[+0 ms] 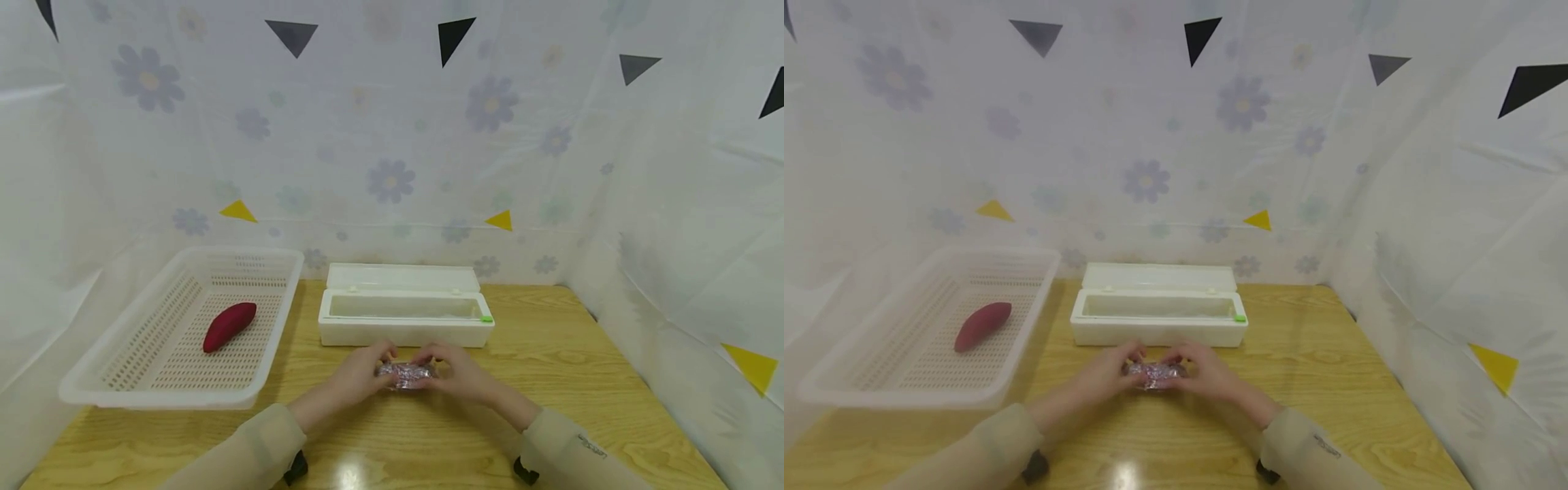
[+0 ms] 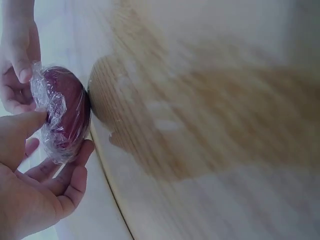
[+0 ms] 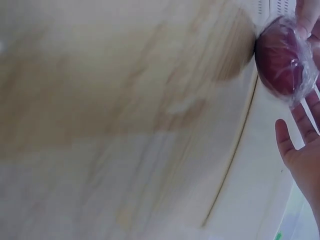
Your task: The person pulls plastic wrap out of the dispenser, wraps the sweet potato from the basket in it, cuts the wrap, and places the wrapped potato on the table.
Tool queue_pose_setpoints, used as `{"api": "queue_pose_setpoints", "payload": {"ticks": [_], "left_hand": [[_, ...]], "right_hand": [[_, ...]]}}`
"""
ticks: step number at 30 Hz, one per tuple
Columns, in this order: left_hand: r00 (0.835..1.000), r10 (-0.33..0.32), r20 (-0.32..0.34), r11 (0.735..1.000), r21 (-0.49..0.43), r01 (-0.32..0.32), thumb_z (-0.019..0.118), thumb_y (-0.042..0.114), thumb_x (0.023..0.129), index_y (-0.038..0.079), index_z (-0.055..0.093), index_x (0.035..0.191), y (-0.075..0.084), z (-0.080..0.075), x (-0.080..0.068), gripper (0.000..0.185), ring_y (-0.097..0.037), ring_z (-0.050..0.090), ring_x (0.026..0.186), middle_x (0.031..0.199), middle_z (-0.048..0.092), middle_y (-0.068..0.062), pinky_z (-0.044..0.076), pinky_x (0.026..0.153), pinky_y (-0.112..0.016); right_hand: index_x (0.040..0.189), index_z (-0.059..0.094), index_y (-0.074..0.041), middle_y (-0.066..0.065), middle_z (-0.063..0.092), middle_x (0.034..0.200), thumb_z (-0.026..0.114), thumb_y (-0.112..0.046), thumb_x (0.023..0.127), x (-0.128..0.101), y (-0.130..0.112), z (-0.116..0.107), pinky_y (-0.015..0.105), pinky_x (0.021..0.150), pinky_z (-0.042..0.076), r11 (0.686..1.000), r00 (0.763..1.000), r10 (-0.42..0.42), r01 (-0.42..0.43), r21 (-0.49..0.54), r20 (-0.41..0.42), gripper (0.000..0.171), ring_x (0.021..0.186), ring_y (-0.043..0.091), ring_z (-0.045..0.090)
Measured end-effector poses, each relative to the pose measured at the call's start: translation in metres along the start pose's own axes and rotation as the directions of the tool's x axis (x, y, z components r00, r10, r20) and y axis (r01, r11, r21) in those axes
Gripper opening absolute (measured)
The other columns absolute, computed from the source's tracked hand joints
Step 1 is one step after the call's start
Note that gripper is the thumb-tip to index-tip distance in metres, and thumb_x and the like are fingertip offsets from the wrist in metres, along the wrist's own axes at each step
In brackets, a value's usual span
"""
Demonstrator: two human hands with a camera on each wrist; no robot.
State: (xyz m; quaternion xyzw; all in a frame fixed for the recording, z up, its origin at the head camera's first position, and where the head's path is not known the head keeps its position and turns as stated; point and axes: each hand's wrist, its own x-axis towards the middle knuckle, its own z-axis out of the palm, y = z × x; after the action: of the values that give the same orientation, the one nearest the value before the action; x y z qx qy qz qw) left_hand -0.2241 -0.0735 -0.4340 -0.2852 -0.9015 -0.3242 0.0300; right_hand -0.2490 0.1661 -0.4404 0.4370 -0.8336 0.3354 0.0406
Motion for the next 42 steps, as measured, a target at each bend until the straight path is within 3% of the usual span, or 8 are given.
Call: {"api": "queue_pose_setpoints", "payload": {"ticks": [3,7,12,17,22,31,37,42], "left_hand": [[0.999,0.046,0.002,0.997,0.064,-0.046,0.068,0.023,0.087,0.014,0.056,0.110,-0.001,0.002,0.000,0.027,-0.018,0.063,0.087,0.099,0.067,-0.005,0.052,0.073,-0.031],[0.997,0.077,-0.004,0.988,0.133,-0.076,0.065,0.027,0.088,0.020,0.060,0.104,-0.004,0.006,0.001,0.018,-0.014,0.062,0.085,0.097,0.065,0.000,0.051,0.073,-0.030],[0.995,0.095,-0.012,0.986,0.135,-0.093,0.064,0.026,0.089,0.020,0.062,0.102,-0.004,0.007,0.001,0.014,-0.014,0.061,0.084,0.097,0.064,0.001,0.051,0.073,-0.030],[0.996,0.085,-0.008,0.990,0.117,-0.083,0.064,0.029,0.090,0.019,0.061,0.102,-0.002,0.007,0.002,0.015,-0.015,0.061,0.088,0.099,0.064,0.001,0.051,0.077,-0.031],[0.999,0.050,0.015,0.993,0.109,-0.052,0.074,0.035,0.081,0.019,0.059,0.099,0.002,0.005,0.003,0.029,-0.014,0.060,0.088,0.098,0.063,0.001,0.050,0.077,-0.031],[0.999,0.048,0.022,0.992,0.119,-0.050,0.077,0.030,0.077,0.018,0.058,0.098,0.006,0.007,0.003,0.031,-0.012,0.058,0.087,0.095,0.060,0.004,0.050,0.077,-0.029],[0.999,0.038,0.015,0.992,0.116,-0.039,0.078,0.033,0.075,0.020,0.057,0.097,0.006,0.009,0.001,0.033,-0.011,0.057,0.085,0.095,0.060,0.005,0.049,0.075,-0.028],[0.999,-0.014,0.034,0.999,0.037,0.012,0.079,0.033,0.075,0.017,0.055,0.106,0.004,0.007,0.000,0.043,-0.015,0.060,0.091,0.103,0.064,0.000,0.050,0.077,-0.031]], "right_hand": [[0.111,0.063,-0.018,-0.007,0.062,0.109,0.071,-0.025,0.085,-0.008,0.003,-0.006,0.039,0.083,0.051,0.996,0.997,0.073,-0.072,0.059,-0.012,0.029,0.099,0.013,0.058],[0.113,0.064,-0.018,-0.006,0.062,0.110,0.070,-0.027,0.085,-0.013,0.006,-0.009,0.037,0.081,0.052,0.985,0.988,0.152,-0.150,0.081,-0.020,0.029,0.098,0.014,0.059],[0.112,0.065,-0.014,0.000,0.063,0.108,0.069,-0.026,0.086,-0.014,0.009,-0.007,0.031,0.079,0.054,0.978,0.982,0.187,-0.185,0.093,-0.015,0.029,0.094,0.017,0.062],[0.109,0.064,-0.008,0.004,0.063,0.103,0.071,-0.019,0.085,-0.012,0.007,-0.004,0.027,0.077,0.055,0.984,0.986,0.169,-0.167,0.060,-0.017,0.026,0.091,0.018,0.063],[0.111,0.061,-0.006,0.004,0.060,0.104,0.072,-0.011,0.084,-0.011,0.002,-0.004,0.026,0.077,0.055,0.987,0.988,0.154,-0.155,0.033,0.014,0.030,0.092,0.017,0.061],[0.113,0.059,-0.013,-0.001,0.057,0.106,0.073,-0.033,0.081,-0.007,-0.001,0.001,0.024,0.076,0.052,0.988,0.987,0.152,-0.152,-0.019,0.056,0.040,0.091,0.011,0.055],[0.110,0.061,-0.015,0.000,0.059,0.105,0.075,-0.026,0.081,-0.004,-0.006,0.006,0.024,0.072,0.049,0.990,0.999,0.048,-0.044,-0.132,0.027,0.034,0.088,0.010,0.054],[0.109,0.060,-0.016,-0.003,0.057,0.103,0.076,-0.024,0.081,-0.004,-0.009,0.005,0.024,0.073,0.049,0.985,0.997,0.065,-0.059,-0.163,0.035,0.034,0.087,0.007,0.053]]}}
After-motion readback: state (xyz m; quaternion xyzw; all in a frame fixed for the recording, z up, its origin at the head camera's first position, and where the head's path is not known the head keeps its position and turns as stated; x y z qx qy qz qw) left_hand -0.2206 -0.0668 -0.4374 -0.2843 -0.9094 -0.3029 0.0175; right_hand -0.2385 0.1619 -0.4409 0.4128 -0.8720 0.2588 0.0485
